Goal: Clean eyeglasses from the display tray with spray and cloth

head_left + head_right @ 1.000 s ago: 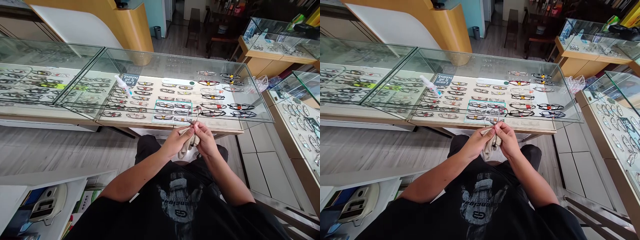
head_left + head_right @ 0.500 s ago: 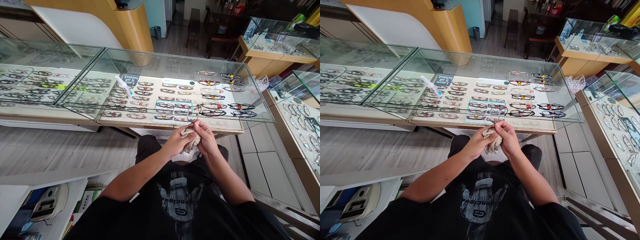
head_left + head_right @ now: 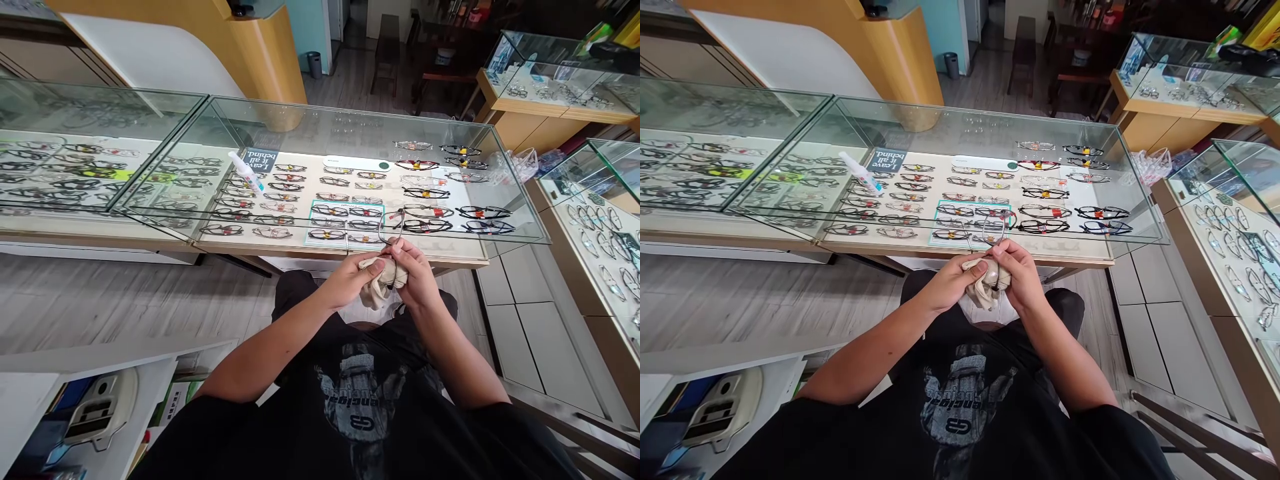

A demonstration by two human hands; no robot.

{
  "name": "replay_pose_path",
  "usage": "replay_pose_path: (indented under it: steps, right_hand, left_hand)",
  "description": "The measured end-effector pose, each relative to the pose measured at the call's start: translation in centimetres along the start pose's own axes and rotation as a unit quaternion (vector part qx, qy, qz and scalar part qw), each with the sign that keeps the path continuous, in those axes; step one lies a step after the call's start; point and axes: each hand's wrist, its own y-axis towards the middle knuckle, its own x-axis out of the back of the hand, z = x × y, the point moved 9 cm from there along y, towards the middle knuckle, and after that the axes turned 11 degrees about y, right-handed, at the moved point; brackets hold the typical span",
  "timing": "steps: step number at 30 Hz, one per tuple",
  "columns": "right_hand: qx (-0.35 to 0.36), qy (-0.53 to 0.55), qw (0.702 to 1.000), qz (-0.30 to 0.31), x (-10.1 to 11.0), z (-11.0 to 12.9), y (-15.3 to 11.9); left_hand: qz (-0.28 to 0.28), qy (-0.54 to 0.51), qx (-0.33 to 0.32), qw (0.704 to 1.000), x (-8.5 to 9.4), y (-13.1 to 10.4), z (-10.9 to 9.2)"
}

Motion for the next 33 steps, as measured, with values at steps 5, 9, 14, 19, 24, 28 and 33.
replay_pose_path:
  steps: [5,9,14,19,24,28,33]
  right_hand:
    - [0.005,-0.018,1.000,-0.001,-0.3,0.1,0.2]
    - [0.010,-0.022,1.000,0.016,-0.8,-0.3,0.3]
    - [0.009,-0.036,0.999,0.037,-0.9,-0.2,0.4]
    - [0.021,-0.038,0.998,0.035,-0.6,0.9,0.4]
    - [0.039,-0.023,0.999,0.026,-0.5,1.5,0.6]
    - [0.030,-0.023,0.998,0.045,-1.2,0.8,0.5]
    - [0.023,-0.019,0.998,0.062,-1.7,0.0,0.3]
  left_hand:
    - [0.050,-0.007,0.004,0.999,-0.1,0.3,0.5]
    - [0.005,-0.023,0.004,1.000,0.3,0.8,0.8]
    - [-0.029,-0.004,-0.016,0.999,0.3,1.4,0.1]
    - [-0.011,0.015,-0.030,0.999,0.1,1.3,-0.5]
    - [0.039,-0.031,-0.007,0.999,-0.6,0.8,-0.2]
    - [-0.002,-0.045,0.002,0.999,-0.2,0.5,0.2]
    - [-0.058,-0.013,-0.024,0.998,0.6,0.5,0.1]
